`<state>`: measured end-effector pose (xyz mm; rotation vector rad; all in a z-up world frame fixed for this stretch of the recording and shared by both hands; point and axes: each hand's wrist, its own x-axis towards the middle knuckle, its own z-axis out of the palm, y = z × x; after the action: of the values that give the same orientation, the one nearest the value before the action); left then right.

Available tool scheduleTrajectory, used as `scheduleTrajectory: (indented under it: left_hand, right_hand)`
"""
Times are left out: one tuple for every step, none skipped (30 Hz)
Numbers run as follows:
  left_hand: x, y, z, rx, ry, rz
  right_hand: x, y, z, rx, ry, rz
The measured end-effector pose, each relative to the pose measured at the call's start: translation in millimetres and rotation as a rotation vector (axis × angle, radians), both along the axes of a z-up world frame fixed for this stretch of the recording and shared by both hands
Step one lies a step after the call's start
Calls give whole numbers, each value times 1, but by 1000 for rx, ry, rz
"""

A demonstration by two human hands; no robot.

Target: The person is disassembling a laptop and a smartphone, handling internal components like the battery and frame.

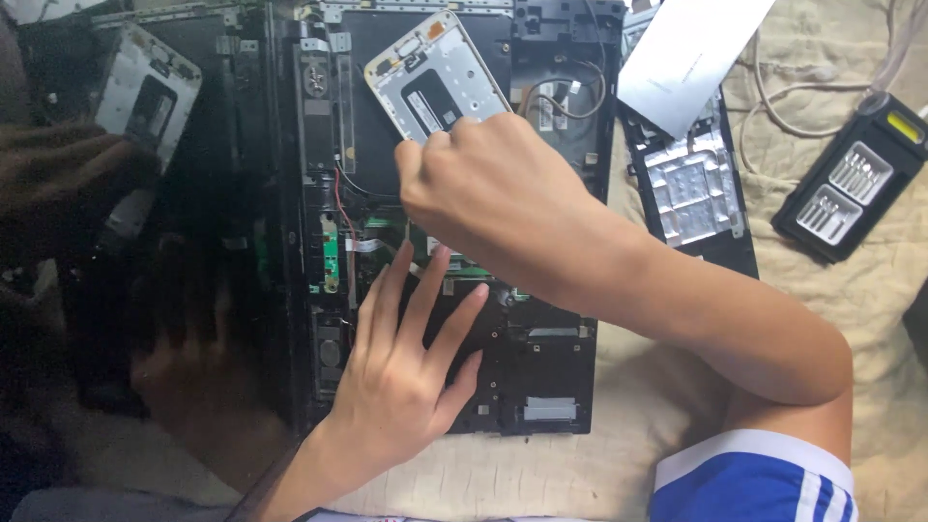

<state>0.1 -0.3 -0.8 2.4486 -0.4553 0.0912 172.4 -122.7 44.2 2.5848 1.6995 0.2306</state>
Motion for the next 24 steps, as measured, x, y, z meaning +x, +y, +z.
scheduleTrajectory:
  left_hand:
    - [0,-1,1,-3,-2,-11]
    - [0,-3,2,-4,-3,1]
    - [1,-2,4,4,-7,18]
    - [1,-3,4,10,-11,11]
    - [0,-2,4,3,-1,15]
    - [0,-2,4,-3,9,19]
    - [-1,-1,5,-3,11,8]
    - [-1,-2,5,24,15,17]
    - [-1,-2,4,48,18,20]
    - [-3,-3,1,45,18,2]
    - [-4,-3,-1,63,26,28]
    - [-4,-3,-2,81,35,55]
    - [-4,-3,-3,89,32,46]
    - [-4,-3,-4,76,35,59]
    - [-4,-4,-3,62,41,77]
    - [-4,-4,0,70,43,71]
    - [-2,-4,2,40,37,70]
    - [0,-5,4,10,31,69]
    - [1,-4,6,18,28,66]
    - [2,-3,7,13,36,73]
    - [2,-5,7,1,50,79]
    - [0,-6,5,1,53,76]
    - [0,-6,4,13,61,87]
    - [0,-5,3,25,69,99]
  right_hand:
    - [0,-1,-1,-3,-2,-11]
    - [1,-3,-2,12,-6,6]
    - [2,-1,-3,35,-14,28]
    - [3,-4,-3,41,-18,21]
    - [3,-5,-4,42,11,29]
    - [4,-6,-4,43,40,38]
    - [1,-8,-5,43,42,26]
    - [-1,-12,-6,63,38,21]
    - [-4,-16,-7,80,32,9]
    - [-9,-18,-8,77,31,-9]
    - [-11,-18,-9,71,60,-4]
    - [-14,-18,-10,66,88,1]
    - [-19,-19,-13,74,86,-8]
    - [-24,-19,-15,115,77,0]
    - [-28,-19,-17,156,72,12]
    - [-33,-20,-17,163,73,6]
    - [-36,-21,-17,181,119,9]
    - [-40,-22,-17,198,165,12]
    - [-36,-21,-17,206,163,10]
    - [-33,-20,-18,211,226,25]
    - [-30,-22,-20,208,295,38]
    - [-30,-23,-21,208,298,35]
    - [-29,-23,-22,223,311,39]
    - [-27,-22,-24,238,324,43]
